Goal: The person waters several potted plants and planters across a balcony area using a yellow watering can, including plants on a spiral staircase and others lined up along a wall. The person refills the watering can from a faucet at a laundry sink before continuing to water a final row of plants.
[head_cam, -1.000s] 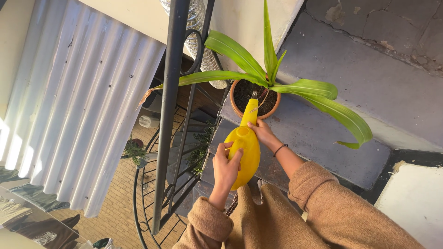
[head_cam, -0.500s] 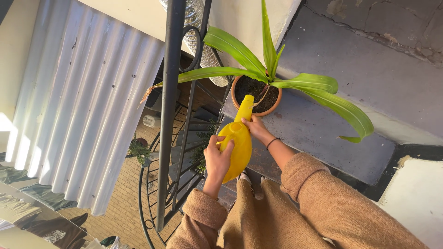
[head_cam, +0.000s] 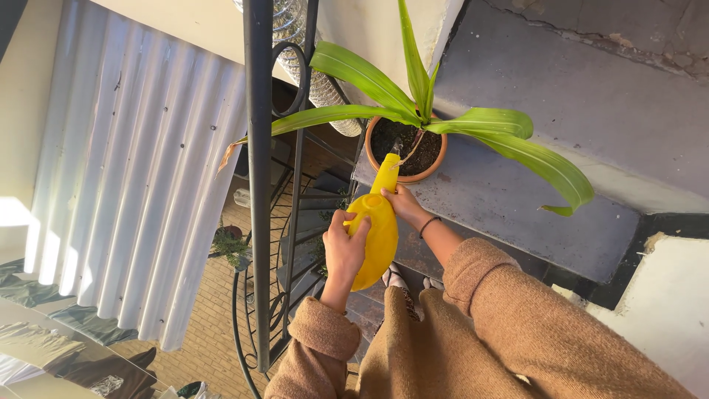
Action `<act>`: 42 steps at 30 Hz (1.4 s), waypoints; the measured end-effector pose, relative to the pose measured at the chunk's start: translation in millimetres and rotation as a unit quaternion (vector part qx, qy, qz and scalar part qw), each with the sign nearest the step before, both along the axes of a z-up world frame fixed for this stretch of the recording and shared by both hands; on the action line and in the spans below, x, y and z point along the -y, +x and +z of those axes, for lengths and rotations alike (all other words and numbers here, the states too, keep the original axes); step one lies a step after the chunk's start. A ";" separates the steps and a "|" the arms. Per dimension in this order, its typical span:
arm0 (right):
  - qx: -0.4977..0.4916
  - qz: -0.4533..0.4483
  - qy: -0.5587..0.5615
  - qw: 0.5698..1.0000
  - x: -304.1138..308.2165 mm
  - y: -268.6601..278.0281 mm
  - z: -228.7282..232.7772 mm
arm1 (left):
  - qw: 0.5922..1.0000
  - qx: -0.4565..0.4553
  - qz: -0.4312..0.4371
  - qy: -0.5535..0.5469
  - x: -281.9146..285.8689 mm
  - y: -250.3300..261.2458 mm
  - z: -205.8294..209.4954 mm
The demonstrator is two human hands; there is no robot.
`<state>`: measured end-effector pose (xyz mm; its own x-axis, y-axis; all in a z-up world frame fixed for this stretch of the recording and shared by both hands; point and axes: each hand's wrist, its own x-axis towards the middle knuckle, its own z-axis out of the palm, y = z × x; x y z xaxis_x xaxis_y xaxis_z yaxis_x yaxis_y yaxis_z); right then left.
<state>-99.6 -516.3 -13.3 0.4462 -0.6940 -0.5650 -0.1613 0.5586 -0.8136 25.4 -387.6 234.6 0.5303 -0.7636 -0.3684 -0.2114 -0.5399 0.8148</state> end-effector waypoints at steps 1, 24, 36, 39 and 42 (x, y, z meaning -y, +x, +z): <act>0.000 -0.001 0.000 1.000 -1.0 -1.5 4.1 | 1.000 0.000 -0.001 0.000 -0.4 -1.3 -1.1; -0.031 -0.019 0.023 0.999 -15.2 -55.1 22.4 | 0.998 0.011 -0.059 0.005 -1.4 -35.2 -6.4; -0.035 -0.030 0.018 0.999 -5.2 -55.3 31.9 | 0.999 -0.006 -0.053 -0.008 4.8 -35.0 -7.3; -0.041 -0.021 0.021 0.999 -9.0 -47.2 44.2 | 0.998 0.008 -0.050 -0.022 0.2 -29.4 -9.5; -0.038 -0.006 0.020 0.999 -11.3 -36.0 47.8 | 0.999 -0.006 -0.037 -0.003 -3.5 -23.5 -2.0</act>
<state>-135.7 -505.0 34.5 0.3940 -0.6748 -0.6241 -0.2146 0.5927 -0.7763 1.8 -384.1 232.6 0.4683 -0.8021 -0.3705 -0.2401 -0.5191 0.8203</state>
